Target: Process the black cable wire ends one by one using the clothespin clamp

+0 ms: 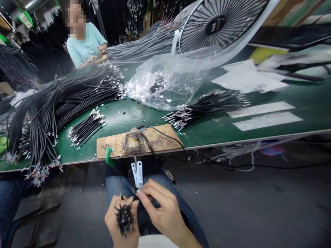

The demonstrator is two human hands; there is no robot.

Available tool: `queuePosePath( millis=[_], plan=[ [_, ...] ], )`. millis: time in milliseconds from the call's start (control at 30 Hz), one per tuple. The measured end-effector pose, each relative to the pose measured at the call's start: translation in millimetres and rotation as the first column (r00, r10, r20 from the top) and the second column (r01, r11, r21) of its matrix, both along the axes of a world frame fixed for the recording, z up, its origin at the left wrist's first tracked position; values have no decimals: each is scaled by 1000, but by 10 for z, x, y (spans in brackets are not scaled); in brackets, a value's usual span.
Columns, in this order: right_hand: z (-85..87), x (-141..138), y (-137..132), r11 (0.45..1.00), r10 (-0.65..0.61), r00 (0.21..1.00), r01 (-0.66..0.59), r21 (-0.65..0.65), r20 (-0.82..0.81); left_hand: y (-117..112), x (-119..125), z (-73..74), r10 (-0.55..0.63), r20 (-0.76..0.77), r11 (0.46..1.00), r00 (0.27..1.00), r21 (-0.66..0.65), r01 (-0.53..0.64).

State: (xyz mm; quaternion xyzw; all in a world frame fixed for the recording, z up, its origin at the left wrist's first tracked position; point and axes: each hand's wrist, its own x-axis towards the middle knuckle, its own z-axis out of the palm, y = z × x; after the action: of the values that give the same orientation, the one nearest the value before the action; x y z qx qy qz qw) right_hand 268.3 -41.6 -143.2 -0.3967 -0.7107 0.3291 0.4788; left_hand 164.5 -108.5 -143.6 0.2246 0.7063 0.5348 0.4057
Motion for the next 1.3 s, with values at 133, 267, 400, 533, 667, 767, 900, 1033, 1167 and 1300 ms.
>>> queuePosePath(
  millis=[133, 267, 400, 533, 667, 767, 900, 1033, 1167, 1300],
  plan=[
    [-15, -13, -1, 983, -87, 996, 83, 163, 18, -3, -8, -14, 1, -31, 1000, 1000, 29, 0],
    [-8, 17, 42, 992, -4, 999, 11, 126, -55, 5, 23, -59, -5, 73, 1000, 997, -1, 5],
    [-79, 20, 61, 994, 111, 959, -107, 28, -259, -2, 97, -113, -49, 272, 998, 961, -34, 60],
    [-221, 34, 69, 970, 49, 902, -146, -196, -428, -23, 131, -142, -58, 383, 996, 922, -44, 82],
    [-189, 61, 59, 923, 74, 880, -239, -303, -469, -18, 120, -145, -56, 405, 995, 913, -55, 85],
    [-102, 50, 26, 944, 171, 925, -252, -212, -341, 6, 108, -141, -73, 392, 994, 917, -50, 100],
    [-128, 41, -17, 978, 44, 975, -87, -192, -216, 35, 62, -125, -108, 365, 990, 925, -50, 135],
    [-177, 52, -33, 902, 176, 916, -297, -313, -361, 58, -39, -53, -229, 309, 969, 923, -13, 245],
    [-145, -22, -81, 515, 103, 607, -710, -480, -788, 146, -168, 67, -378, 166, 925, 911, 100, 365],
    [-180, -71, -46, 215, -117, 499, -832, -512, -859, 249, -278, 129, -445, -15, 884, 895, 150, 442]
  ],
)
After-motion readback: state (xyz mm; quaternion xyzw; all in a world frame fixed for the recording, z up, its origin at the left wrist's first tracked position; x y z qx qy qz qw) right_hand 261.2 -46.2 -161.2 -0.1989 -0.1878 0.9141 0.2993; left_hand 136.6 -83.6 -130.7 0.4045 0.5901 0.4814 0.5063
